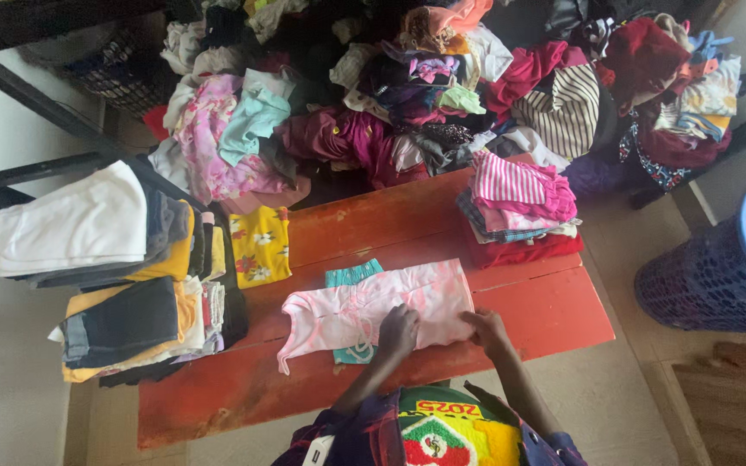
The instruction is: The person folds multiple pieces of clothing including a yellow shirt, a pair of blue patterned shorts, and several shirts, placing each one into a stack on a shelf.
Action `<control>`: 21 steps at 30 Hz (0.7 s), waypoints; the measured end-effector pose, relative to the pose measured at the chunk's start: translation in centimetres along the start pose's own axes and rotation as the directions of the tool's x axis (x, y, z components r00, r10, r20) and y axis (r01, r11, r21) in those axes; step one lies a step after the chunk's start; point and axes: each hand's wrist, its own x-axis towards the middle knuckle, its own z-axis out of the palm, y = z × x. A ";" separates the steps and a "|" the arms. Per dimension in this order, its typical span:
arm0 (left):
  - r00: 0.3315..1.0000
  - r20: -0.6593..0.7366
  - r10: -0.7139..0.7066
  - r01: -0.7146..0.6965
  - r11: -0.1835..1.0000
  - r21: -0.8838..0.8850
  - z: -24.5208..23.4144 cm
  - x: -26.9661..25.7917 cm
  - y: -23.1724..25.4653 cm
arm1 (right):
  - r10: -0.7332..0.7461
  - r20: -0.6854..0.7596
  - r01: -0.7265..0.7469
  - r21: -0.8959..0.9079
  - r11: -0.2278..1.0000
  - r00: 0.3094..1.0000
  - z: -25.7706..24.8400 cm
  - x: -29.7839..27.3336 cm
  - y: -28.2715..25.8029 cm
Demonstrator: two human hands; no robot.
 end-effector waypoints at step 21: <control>0.832 0.034 -0.554 0.340 0.461 -0.820 -8.6 -1.5 -5.6 | -0.185 0.637 0.241 -0.001 0.970 0.748 15.9 -8.9 -7.6</control>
